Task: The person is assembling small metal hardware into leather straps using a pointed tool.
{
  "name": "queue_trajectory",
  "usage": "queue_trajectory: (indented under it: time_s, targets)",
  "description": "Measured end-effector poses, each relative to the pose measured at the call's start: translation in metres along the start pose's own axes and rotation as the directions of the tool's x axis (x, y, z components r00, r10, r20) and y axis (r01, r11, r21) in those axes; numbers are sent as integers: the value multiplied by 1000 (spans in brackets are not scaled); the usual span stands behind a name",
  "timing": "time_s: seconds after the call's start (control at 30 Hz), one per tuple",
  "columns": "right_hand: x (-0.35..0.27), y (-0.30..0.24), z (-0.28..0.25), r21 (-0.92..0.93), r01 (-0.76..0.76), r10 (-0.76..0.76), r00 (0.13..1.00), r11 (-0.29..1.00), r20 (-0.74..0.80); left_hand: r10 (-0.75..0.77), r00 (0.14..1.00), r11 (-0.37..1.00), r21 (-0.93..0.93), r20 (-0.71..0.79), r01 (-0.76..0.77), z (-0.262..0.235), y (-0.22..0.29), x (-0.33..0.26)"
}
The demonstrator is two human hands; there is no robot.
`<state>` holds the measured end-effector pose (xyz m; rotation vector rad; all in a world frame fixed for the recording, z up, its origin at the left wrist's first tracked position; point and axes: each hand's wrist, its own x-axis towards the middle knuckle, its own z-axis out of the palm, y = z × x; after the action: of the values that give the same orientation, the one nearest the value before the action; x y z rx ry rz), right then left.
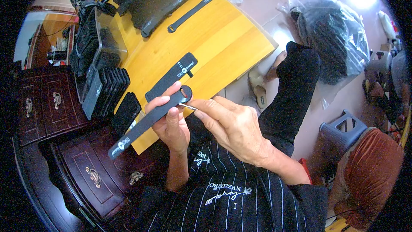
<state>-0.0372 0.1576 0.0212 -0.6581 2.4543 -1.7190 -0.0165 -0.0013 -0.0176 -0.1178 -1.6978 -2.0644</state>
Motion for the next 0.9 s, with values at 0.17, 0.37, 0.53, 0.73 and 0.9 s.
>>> queue_trajectory:
  time_s: [0.17, 0.37, 0.53, 0.73, 0.9]
  targets:
    - [0, -2, 1, 52, -4, 6, 999, 999, -39, 143, 987, 970, 185, 77, -155, -10, -3, 2]
    - [2, -3, -2, -54, 51, -52, 998, 997, -18, 205, 971, 911, 338, 123, -235, -17, 10, 3]
    - [4, -8, -5, -153, 75, -76, 997, 985, -2, 285, 924, 801, 465, 256, -376, -25, 19, 8]
    - [4, -2, 4, -262, 82, -92, 995, 962, -27, 351, 831, 666, 510, 431, -545, -32, 17, 14]
    - [1, 16, 16, 402, -289, 256, 957, 869, 134, 336, 777, 529, 576, 532, -623, -30, 20, 13]
